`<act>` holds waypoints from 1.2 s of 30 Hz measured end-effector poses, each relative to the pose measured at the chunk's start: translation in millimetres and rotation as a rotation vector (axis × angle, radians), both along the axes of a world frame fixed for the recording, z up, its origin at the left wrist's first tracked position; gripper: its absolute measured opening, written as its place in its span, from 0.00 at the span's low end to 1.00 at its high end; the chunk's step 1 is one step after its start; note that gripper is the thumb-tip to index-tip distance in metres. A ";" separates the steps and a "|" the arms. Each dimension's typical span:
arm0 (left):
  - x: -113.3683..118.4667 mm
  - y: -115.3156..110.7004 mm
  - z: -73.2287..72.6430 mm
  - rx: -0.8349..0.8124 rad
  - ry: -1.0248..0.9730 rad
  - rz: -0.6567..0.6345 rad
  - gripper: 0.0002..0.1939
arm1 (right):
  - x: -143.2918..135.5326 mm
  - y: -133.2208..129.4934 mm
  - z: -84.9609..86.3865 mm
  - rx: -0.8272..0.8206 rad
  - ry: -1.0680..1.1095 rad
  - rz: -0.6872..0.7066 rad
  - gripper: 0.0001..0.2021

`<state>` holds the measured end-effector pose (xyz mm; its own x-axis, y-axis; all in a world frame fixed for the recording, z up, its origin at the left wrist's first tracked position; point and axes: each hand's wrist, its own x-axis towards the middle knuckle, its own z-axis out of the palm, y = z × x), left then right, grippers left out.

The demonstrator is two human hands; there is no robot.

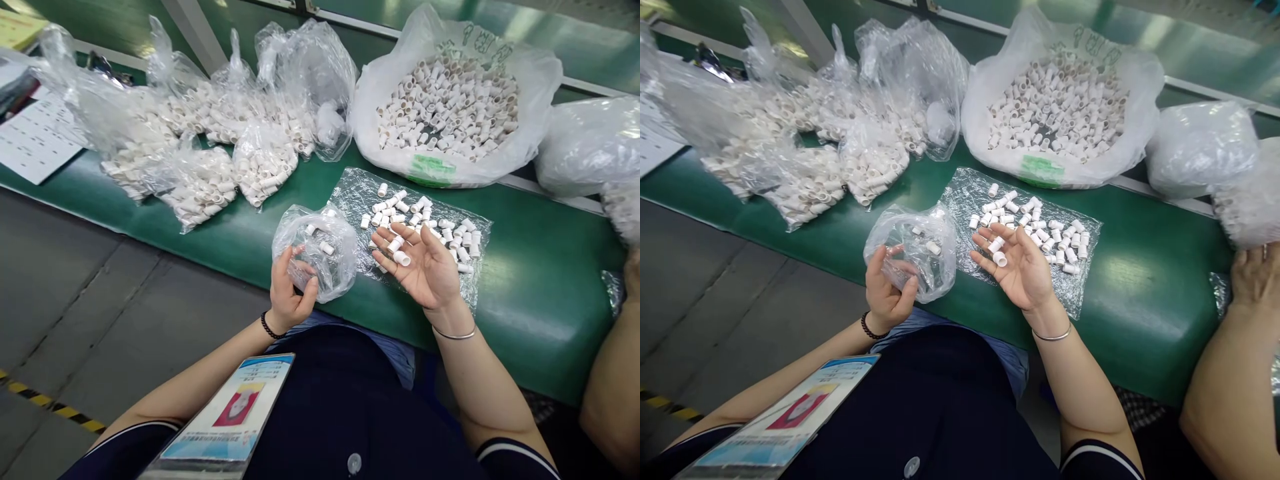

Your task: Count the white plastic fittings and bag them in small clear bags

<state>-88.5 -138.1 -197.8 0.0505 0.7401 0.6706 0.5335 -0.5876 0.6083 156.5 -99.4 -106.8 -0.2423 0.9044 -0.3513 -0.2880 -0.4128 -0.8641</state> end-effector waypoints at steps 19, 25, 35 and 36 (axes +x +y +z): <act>-2.6 -13.5 17.5 -0.269 -0.118 -0.049 0.36 | -59.9 -39.4 2.2 0.747 -0.802 0.122 0.15; -0.4 -8.2 11.5 -0.272 -0.062 0.020 0.34 | -12.8 -40.5 -12.3 0.688 -1.505 0.151 0.15; -1.2 -6.9 9.4 -0.253 -0.066 0.018 0.33 | -19.4 -33.9 -32.8 0.617 -1.422 0.090 0.12; -1.2 -7.0 9.0 -0.252 -0.069 0.017 0.33 | -17.6 -34.0 -33.7 0.589 -1.342 0.053 0.11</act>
<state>-89.7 -145.1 -188.8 -0.0027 0.8844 0.4668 0.4940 -0.4047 0.7696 138.9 -133.3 -140.5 -0.0755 0.9944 0.0738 0.8544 0.1027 -0.5094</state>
